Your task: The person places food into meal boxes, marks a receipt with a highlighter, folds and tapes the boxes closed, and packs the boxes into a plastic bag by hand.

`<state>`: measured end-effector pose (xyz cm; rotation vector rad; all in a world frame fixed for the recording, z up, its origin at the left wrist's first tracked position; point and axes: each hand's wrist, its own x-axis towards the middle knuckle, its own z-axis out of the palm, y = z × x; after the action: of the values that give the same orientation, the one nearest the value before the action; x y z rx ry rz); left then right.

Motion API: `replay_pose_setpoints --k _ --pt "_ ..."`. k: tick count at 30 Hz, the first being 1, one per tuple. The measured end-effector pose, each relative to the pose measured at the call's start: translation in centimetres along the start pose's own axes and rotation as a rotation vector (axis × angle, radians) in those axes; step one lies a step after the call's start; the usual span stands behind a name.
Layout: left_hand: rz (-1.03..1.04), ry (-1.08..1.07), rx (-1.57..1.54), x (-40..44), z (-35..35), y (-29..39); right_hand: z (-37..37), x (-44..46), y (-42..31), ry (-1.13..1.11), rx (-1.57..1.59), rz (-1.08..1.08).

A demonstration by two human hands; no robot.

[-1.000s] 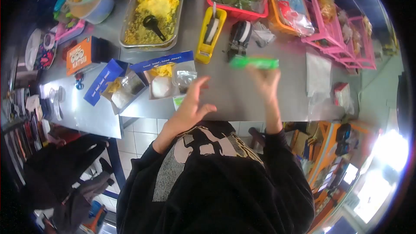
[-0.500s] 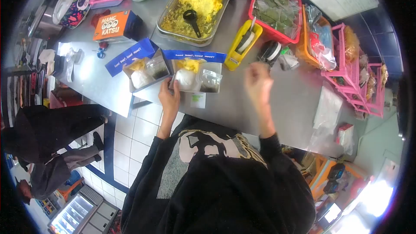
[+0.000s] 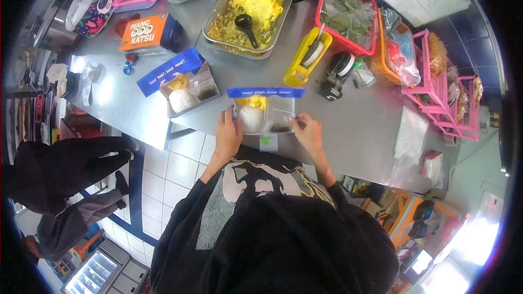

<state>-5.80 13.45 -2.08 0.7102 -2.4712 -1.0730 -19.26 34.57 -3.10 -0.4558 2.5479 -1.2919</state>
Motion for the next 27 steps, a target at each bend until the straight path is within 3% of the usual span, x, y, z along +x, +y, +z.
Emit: replay_pose_setpoints --k 6,10,13,15,19,24,27 --pt "-0.132 -0.171 -0.017 2.1 -0.6 -3.6 1.1 2.3 -0.4 0.048 -0.147 -0.002" --pt "-0.114 -0.151 -0.122 1.5 -0.7 -3.4 0.8 2.5 -0.2 0.04 -0.08 -0.025" --pt "-0.153 -0.02 -0.234 1.4 -1.0 0.5 0.7 2.2 -2.7 0.176 -0.041 0.096" --pt "0.109 0.172 -0.037 2.0 -0.6 1.7 1.1 2.2 -4.8 0.422 -0.189 -0.229" --pt "0.053 0.315 -0.219 5.0 2.7 2.5 3.3 4.1 -7.8 0.451 -0.129 -0.295" --pt "0.175 0.632 -0.437 6.5 5.5 2.6 4.5 5.6 -7.9 0.588 -0.047 -0.388" --pt "0.253 0.654 -0.475 6.9 5.2 2.7 4.3 5.1 -7.9 0.514 0.103 -0.316"
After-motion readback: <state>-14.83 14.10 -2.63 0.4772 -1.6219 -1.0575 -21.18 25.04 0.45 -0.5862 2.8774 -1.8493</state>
